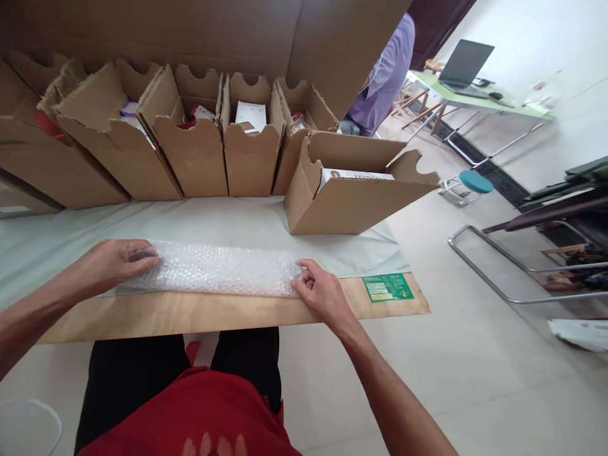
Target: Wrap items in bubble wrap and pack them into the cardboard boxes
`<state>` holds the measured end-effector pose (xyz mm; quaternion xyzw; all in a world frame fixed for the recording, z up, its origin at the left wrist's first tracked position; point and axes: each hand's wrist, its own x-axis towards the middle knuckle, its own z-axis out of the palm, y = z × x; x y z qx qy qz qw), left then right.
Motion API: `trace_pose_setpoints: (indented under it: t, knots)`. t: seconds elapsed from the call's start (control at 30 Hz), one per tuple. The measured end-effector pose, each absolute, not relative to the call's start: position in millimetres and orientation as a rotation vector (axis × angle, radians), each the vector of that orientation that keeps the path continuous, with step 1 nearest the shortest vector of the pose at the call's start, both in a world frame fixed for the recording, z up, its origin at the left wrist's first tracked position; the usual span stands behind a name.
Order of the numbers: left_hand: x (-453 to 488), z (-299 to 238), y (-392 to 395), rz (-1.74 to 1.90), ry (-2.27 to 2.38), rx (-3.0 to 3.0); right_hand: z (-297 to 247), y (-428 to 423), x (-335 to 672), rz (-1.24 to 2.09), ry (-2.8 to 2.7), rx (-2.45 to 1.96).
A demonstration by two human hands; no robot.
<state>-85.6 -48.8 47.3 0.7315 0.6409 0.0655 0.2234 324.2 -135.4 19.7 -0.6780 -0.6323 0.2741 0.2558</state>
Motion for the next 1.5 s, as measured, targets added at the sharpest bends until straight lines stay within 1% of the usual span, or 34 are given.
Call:
trace_pose_setpoints:
  t: [0.07, 0.17, 0.3, 0.37, 0.5, 0.63, 0.7, 0.77, 0.83, 0.9, 0.97, 1.07, 1.13, 1.2, 1.27, 1.37, 1.5]
  knots:
    - [-84, 46, -45, 0.035, 1.884, 2.083, 19, -133, 325, 0.572, -1.805, -1.966]
    - [-88, 46, -41, 0.034, 1.964, 2.144, 20, -128, 331, 0.411, -1.872, -1.997]
    - [-94, 47, -38, -0.029, 1.924, 2.088, 19, -108, 333, 0.319, -1.926, -1.961]
    - [-93, 47, -36, -0.053, 1.896, 2.055, 21, -94, 327, 0.337, -1.980, -1.966]
    - [-90, 46, -38, -0.058, 1.879, 2.036, 31, -81, 316, 0.567, -2.093, -1.943]
    - [-89, 58, -36, -0.070, 1.906, 2.193, 48, -108, 317, 0.741, -1.969, -1.773]
    - [-80, 70, -25, 0.051, 1.907, 2.423, 55, -135, 313, 0.895, -1.908, -1.692]
    - [-61, 80, -6, 0.268, 1.832, 2.668, 54, -165, 300, 1.086, -1.845, -1.610]
    - [-36, 84, 14, 0.477, 1.734, 2.793, 45, -192, 280, 1.298, -1.711, -1.511]
    - [-11, 82, 27, 0.605, 1.652, 2.815, 28, -212, 258, 1.472, -1.506, -1.434]
    - [5, 72, 23, 0.682, 1.519, 2.808, 8, -224, 240, 1.518, -1.344, -1.405]
    - [6, 51, -20, 0.711, 1.130, 2.758, -14, -232, 226, 1.456, -1.209, -1.379]
    - [-5, 38, -59, 0.611, 0.839, 2.654, -17, -232, 225, 1.522, -1.223, -1.306]
    - [-19, 31, -93, 0.510, 0.701, 2.532, -12, -230, 227, 1.636, -1.294, -1.219]
    - [-33, 28, -112, 0.470, 0.691, 2.404, 1, -223, 229, 1.736, -1.288, -1.162]
    - [-48, 23, -117, 0.490, 0.725, 2.205, 24, -201, 226, 1.805, -1.102, -1.071]
    - [-50, 10, -117, 0.547, 0.835, 1.971, 39, -149, 209, 1.753, -0.996, -0.879]
